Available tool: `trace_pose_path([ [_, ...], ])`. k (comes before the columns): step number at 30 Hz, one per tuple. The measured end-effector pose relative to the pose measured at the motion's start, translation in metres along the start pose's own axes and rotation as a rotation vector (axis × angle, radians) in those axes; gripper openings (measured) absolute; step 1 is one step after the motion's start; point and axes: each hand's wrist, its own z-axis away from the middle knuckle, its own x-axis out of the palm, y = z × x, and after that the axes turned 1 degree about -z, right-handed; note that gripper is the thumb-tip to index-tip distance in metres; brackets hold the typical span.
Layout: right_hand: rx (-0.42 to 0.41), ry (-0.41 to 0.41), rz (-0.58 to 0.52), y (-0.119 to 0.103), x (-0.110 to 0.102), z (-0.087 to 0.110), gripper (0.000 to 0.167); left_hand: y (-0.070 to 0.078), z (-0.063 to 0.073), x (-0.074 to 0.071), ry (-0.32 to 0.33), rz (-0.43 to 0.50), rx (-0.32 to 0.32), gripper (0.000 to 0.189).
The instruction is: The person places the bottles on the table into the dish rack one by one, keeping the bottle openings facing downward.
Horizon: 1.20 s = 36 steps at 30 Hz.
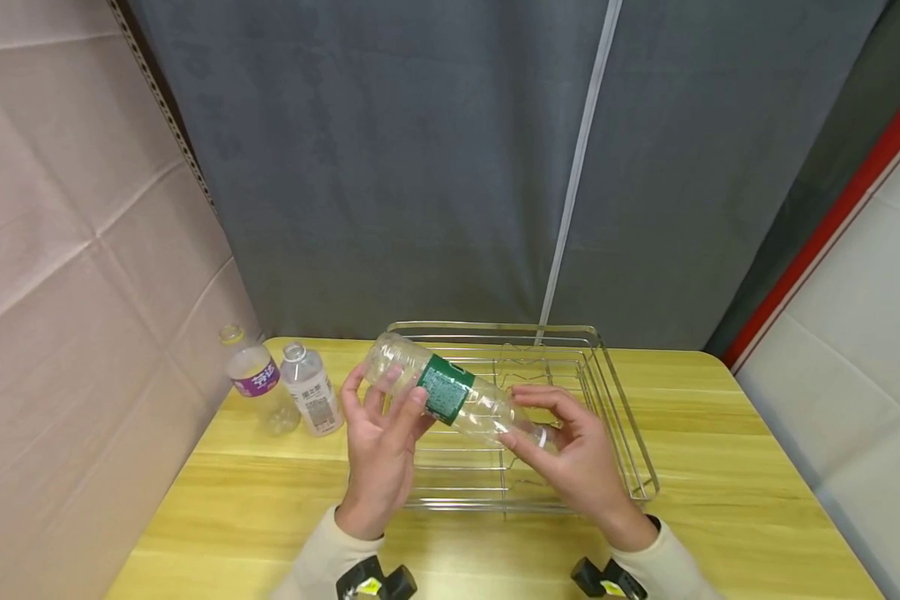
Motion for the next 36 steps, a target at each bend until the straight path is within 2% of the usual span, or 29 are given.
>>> trace_pose_path([
  [8, -0.063, 0.006, 0.047, -0.001, -0.014, -0.002, 0.044, 0.012, -0.008, -0.005, -0.042, -0.03, 0.047, 0.078],
  [14, -0.039, 0.046, 0.084, -0.006, -0.031, -0.004, 0.045, 0.022, -0.019, -0.008, -0.061, -0.072, 0.074, 0.081],
  [19, 0.015, 0.069, 0.167, -0.007, -0.046, -0.003, 0.043, 0.026, -0.03, -0.007, -0.069, -0.112, 0.079, 0.083],
  [28, 0.099, 0.053, 0.324, 0.001, -0.063, 0.006, 0.043, 0.022, -0.06, -0.006, -0.113, -0.219, 0.082, 0.082],
  [36, 0.155, 0.076, 0.498, 0.017, -0.082, 0.023, 0.044, 0.009, -0.084, -0.002, -0.15, -0.313, 0.064, 0.086],
])
